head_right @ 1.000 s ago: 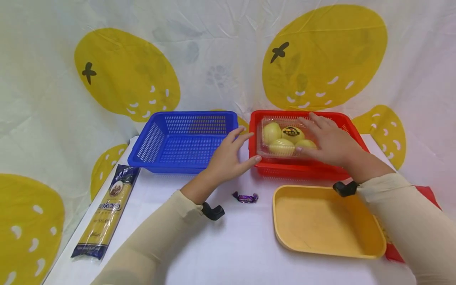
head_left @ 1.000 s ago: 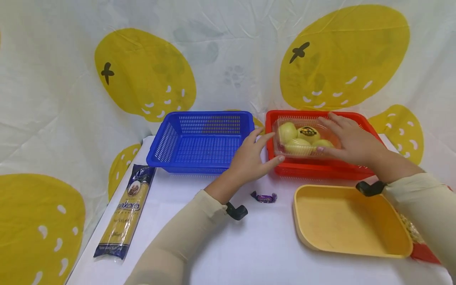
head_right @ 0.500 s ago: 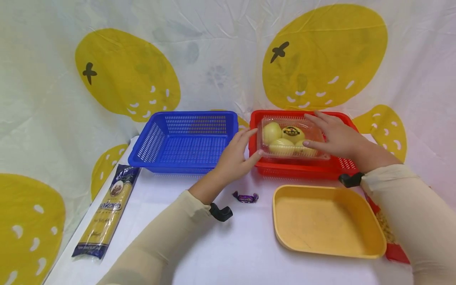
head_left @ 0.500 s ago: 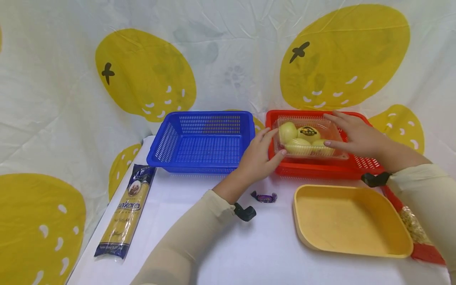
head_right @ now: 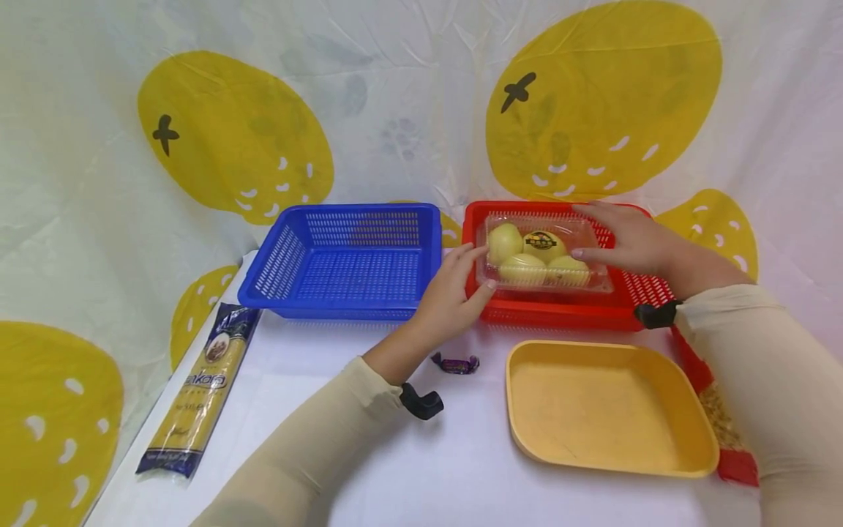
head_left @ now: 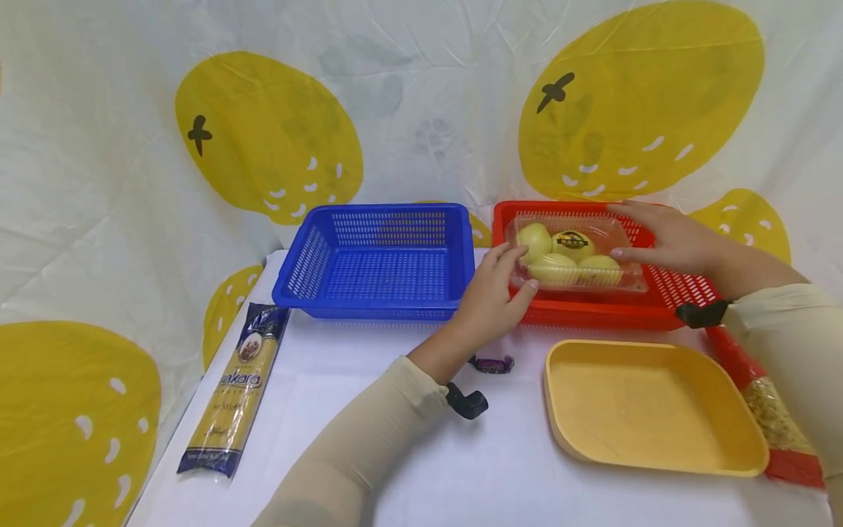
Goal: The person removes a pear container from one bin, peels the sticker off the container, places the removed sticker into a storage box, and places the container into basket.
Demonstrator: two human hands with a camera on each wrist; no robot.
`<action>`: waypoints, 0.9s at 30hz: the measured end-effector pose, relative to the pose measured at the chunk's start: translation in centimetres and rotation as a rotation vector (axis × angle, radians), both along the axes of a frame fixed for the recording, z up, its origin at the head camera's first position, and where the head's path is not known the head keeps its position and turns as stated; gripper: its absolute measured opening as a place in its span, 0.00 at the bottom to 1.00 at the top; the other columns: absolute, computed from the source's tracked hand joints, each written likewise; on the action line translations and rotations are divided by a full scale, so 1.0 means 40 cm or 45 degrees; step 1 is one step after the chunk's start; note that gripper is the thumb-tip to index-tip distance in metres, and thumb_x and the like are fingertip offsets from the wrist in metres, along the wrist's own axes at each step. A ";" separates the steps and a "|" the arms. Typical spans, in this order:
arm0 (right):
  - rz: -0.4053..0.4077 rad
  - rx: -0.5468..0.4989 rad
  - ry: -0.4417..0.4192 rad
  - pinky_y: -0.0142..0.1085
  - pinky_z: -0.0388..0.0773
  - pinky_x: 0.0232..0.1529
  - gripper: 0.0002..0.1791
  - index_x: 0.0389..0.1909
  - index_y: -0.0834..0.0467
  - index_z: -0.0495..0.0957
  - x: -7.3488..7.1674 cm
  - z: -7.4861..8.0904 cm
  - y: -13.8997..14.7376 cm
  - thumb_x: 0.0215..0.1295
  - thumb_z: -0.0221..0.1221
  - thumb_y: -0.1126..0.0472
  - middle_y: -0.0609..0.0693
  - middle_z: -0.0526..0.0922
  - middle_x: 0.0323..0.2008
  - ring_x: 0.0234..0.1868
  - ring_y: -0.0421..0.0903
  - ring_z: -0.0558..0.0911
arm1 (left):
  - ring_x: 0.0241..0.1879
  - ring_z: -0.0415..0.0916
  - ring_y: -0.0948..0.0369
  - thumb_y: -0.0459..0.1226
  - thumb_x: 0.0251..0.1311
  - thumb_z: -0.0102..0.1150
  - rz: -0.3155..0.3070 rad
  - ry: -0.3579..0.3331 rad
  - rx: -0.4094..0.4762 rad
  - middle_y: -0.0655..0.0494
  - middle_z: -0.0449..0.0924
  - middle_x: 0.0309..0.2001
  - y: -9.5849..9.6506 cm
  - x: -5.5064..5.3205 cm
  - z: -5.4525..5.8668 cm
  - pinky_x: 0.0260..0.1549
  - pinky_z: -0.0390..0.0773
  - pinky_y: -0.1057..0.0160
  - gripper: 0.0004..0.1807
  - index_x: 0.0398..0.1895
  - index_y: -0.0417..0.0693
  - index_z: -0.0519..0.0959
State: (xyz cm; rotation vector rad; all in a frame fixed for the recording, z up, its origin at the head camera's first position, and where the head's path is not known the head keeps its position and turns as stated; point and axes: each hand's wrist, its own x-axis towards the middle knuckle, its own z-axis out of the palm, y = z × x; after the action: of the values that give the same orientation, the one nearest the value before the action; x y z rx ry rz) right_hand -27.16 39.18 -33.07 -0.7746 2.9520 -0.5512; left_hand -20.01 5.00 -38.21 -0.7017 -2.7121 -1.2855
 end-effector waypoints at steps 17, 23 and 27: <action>-0.148 -0.021 -0.180 0.78 0.52 0.69 0.43 0.84 0.63 0.55 -0.049 -0.003 0.050 0.79 0.60 0.46 0.74 0.56 0.79 0.77 0.78 0.55 | 0.80 0.61 0.49 0.39 0.80 0.55 0.129 -0.042 0.130 0.46 0.53 0.84 0.019 0.008 -0.033 0.73 0.69 0.47 0.29 0.81 0.55 0.66; -0.174 -0.037 -0.204 0.78 0.51 0.69 0.40 0.82 0.63 0.58 -0.069 -0.008 0.067 0.80 0.57 0.45 0.74 0.57 0.79 0.76 0.79 0.56 | 0.79 0.62 0.50 0.37 0.80 0.54 0.160 -0.024 0.153 0.46 0.51 0.85 0.025 0.016 -0.047 0.74 0.69 0.50 0.28 0.80 0.53 0.67; -0.185 -0.008 -0.231 0.79 0.52 0.68 0.41 0.82 0.63 0.59 -0.078 -0.013 0.076 0.80 0.57 0.44 0.75 0.57 0.79 0.75 0.80 0.57 | 0.80 0.61 0.50 0.36 0.80 0.54 0.179 -0.038 0.137 0.45 0.51 0.84 0.029 0.020 -0.055 0.73 0.68 0.50 0.29 0.81 0.53 0.66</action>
State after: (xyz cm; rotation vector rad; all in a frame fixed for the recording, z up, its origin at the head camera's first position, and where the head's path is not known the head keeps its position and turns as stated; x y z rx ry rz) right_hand -30.30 42.21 -33.60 -0.4846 2.8531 -0.6047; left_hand -19.21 6.16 -40.41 -0.4758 -2.6364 -1.4058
